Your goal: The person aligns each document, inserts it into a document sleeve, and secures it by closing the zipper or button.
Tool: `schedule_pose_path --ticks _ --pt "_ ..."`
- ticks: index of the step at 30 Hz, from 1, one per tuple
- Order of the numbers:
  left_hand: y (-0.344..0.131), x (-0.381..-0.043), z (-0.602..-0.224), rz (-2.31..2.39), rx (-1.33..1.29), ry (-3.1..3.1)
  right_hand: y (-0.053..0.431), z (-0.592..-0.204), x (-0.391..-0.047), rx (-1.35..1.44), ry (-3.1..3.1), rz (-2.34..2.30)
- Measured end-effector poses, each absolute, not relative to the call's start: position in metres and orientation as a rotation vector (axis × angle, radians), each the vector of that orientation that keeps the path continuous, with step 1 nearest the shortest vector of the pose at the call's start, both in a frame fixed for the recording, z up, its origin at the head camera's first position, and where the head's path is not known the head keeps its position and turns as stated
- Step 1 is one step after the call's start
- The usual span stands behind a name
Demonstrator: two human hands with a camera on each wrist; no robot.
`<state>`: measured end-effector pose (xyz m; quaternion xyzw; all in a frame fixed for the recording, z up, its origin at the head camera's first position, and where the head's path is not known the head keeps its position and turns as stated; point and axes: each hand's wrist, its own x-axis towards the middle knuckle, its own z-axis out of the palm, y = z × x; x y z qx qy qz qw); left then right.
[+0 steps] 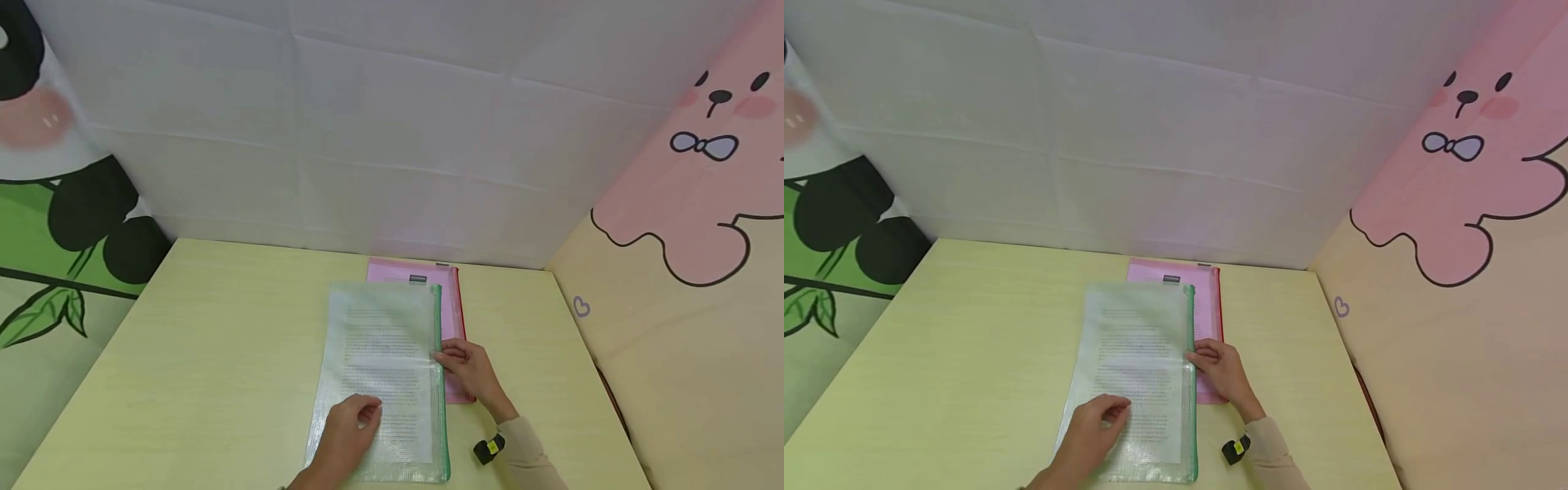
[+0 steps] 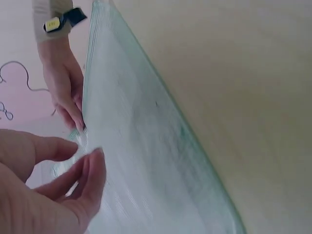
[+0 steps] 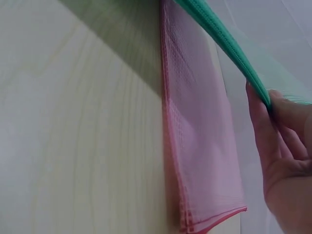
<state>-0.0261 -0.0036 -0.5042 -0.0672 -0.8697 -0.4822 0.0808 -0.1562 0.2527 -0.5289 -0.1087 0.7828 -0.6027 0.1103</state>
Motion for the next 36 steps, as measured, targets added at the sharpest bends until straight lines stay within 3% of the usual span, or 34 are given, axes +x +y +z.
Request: schedule_pose_path --ticks 9,21,36 --pt "-0.043 -0.049 -0.505 -1.240 0.100 -2.610 0.248 -0.533 -0.157 -0.352 2.329 -1.860" --pt "-0.103 -0.085 -0.505 -1.303 0.188 -2.784 0.230 -0.530 -0.167 -0.292 2.314 -1.949" --pt "-0.125 -0.104 -0.511 -1.431 0.321 -2.672 0.218 -0.526 -0.175 -0.186 2.326 -1.959"
